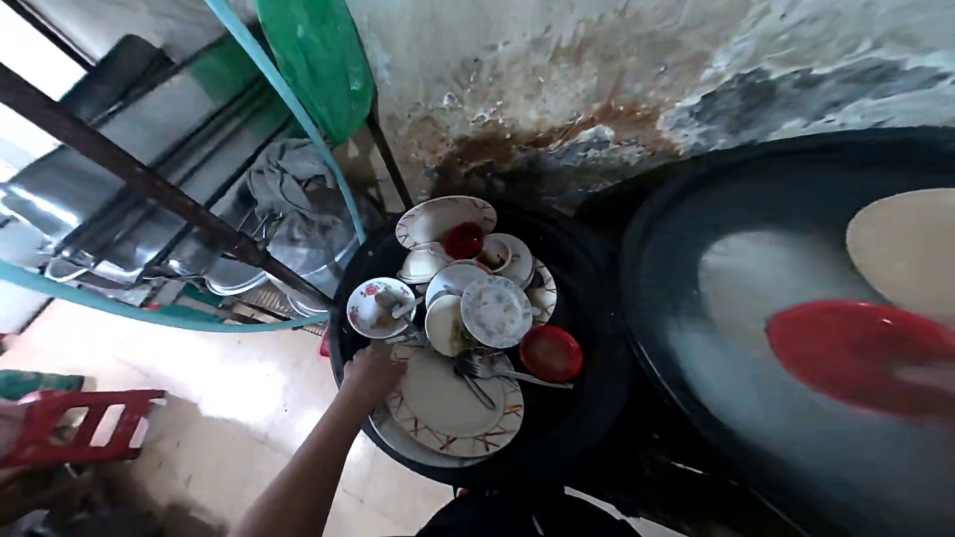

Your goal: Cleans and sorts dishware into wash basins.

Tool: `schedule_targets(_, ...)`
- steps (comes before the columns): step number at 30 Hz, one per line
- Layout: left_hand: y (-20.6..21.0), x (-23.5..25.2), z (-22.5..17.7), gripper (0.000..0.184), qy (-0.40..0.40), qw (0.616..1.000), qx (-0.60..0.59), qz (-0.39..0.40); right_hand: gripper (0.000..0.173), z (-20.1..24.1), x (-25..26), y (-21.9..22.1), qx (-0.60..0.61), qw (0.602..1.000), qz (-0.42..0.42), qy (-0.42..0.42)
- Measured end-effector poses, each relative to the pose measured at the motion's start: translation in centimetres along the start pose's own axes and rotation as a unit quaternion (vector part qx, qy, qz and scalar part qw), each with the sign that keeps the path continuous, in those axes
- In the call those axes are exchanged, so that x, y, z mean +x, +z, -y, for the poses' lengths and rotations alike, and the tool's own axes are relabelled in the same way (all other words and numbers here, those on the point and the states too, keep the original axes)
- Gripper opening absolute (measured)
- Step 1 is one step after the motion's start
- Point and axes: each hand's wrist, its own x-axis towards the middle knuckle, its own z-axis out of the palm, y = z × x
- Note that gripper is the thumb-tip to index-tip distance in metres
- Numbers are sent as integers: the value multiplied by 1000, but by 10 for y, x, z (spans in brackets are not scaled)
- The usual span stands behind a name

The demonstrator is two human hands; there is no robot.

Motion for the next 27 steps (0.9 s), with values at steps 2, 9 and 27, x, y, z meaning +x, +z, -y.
schedule_targets(2, 1, -10, 2, 47, 15, 992, -124, -8, 34, -14, 33, 5, 34, 998, 33, -35)
schedule_targets(9, 24, -43, -21, 39, -19, 735, -677, 38, 46, 16, 39, 96, 31, 993, 97, -63)
schedule_targets(27, -70, -88, 46, 54, 170, 806, -527, -210, 52, 19, 43, 169, -29, 982, 181, -40)
